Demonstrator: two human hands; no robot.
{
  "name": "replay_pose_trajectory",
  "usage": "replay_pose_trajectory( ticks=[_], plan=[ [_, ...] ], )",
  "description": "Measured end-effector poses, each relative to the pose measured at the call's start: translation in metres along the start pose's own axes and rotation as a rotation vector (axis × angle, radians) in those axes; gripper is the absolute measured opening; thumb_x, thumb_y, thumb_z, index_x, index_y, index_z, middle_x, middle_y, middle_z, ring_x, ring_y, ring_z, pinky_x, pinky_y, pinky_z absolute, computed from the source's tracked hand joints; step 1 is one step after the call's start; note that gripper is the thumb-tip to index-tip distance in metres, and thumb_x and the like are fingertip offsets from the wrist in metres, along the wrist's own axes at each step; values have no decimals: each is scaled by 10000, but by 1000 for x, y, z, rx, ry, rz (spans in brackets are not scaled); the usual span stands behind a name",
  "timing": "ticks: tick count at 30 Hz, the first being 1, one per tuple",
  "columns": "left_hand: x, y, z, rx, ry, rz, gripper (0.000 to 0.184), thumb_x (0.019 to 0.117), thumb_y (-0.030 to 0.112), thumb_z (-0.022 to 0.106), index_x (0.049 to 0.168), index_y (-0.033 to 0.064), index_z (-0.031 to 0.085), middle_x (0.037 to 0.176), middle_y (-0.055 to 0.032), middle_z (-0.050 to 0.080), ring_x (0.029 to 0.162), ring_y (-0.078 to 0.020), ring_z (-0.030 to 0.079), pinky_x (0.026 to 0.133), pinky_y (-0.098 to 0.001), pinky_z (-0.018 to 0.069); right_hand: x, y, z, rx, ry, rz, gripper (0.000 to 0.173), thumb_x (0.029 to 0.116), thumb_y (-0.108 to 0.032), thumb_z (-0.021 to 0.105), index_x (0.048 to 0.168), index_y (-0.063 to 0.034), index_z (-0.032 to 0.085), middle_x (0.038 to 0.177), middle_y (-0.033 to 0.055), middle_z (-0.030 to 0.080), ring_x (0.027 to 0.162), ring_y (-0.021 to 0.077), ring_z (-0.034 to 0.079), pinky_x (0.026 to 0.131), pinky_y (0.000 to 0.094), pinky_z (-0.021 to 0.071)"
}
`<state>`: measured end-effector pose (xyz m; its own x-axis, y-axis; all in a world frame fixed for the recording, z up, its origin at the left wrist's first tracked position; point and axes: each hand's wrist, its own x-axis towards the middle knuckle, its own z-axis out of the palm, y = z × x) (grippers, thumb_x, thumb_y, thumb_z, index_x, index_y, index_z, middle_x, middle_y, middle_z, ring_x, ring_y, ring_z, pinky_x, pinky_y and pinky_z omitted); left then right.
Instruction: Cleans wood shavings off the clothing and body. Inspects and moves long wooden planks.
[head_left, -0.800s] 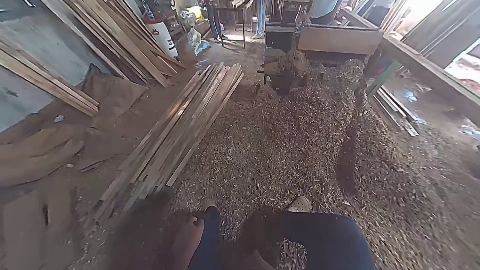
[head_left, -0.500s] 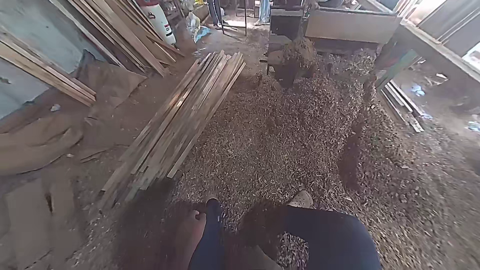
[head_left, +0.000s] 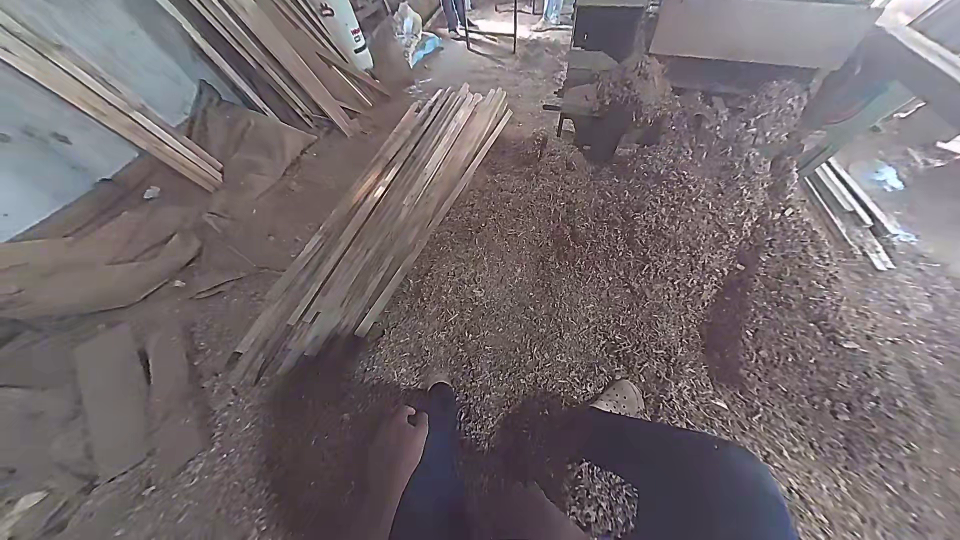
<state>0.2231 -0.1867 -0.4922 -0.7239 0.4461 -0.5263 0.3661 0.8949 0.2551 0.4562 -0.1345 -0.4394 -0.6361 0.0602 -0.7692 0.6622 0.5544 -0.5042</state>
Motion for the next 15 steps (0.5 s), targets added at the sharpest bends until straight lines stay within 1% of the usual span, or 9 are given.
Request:
replay_pose_trajectory(
  ticks=[2, 5, 6, 8, 10, 12, 13, 15],
  plan=[
    [0, 1, -2, 9, -13, -9, 396, 1039, 358, 516, 1309, 110, 666, 1294, -154, 675, 1252, -318, 621, 1041, -551, 486, -1, -1, -3, -14, 0, -14, 538, 1025, -399, 575, 1409, -23, 571, 1405, 289, 570, 1289, 502, 545, 1009, 730, 413],
    [0, -1, -2, 2, 0, 0, 396, 1036, 365, 526, 1295, 106, 676, 1282, -158, 681, 1238, -326, 629, 1030, -556, 495, 0, 3, 1, -30, 26, -52, 531, 1040, -419, 556, 1437, -65, 557, 1417, 269, 571, 1293, 500, 545, 1012, 746, 400],
    [-1, -1, -2, 0, -2, 1, 397, 1038, 364, 524, 1293, 101, 676, 1283, -158, 680, 1240, -325, 628, 1035, -555, 492, -3, 1, -1, -41, 18, -46, 539, 1045, -418, 549, 1449, -61, 547, 1414, 271, 576, 1292, 501, 547, 1014, 742, 399],
    [-3, -1, -4, -10, -16, -1, 397, 1044, 354, 518, 1301, 92, 669, 1292, -160, 676, 1251, -327, 621, 1042, -554, 486, -17, -10, -15, -90, -22, -11, 520, 1051, -379, 549, 1434, -28, 548, 1379, 285, 594, 1275, 501, 558, 1004, 731, 409],
    [-4, -1, -5, -24, -23, -11, 394, 1045, 349, 522, 1304, 91, 668, 1297, -165, 673, 1260, -330, 615, 1045, -556, 480, -25, -16, -22, -105, -46, 17, 476, 1048, -319, 560, 1406, -5, 567, 1392, 282, 586, 1300, 487, 544, 1030, 720, 397],
    [-4, -1, -4, -23, -23, -21, 402, 1045, 363, 519, 1314, 101, 661, 1312, -161, 666, 1270, -327, 609, 1047, -554, 482, -22, -10, -20, -90, -52, 1, 445, 1048, -270, 553, 1389, 15, 579, 1399, 288, 578, 1317, 490, 528, 1050, 721, 374],
    [-3, -1, -3, -18, -25, -24, 408, 1045, 371, 513, 1322, 108, 656, 1321, -153, 663, 1275, -320, 607, 1049, -551, 483, -18, -5, -16, -67, -41, -11, 445, 1048, -274, 555, 1384, 15, 586, 1402, 289, 576, 1320, 491, 523, 1059, 727, 362],
    [-4, 0, -4, -9, -30, -24, 412, 1049, 374, 505, 1331, 110, 650, 1326, -150, 661, 1275, -318, 607, 1049, -552, 481, -23, -6, -20, -53, -43, -16, 466, 1063, -294, 531, 1416, 10, 560, 1431, 286, 554, 1341, 485, 507, 1067, 716, 359]
  ],
)
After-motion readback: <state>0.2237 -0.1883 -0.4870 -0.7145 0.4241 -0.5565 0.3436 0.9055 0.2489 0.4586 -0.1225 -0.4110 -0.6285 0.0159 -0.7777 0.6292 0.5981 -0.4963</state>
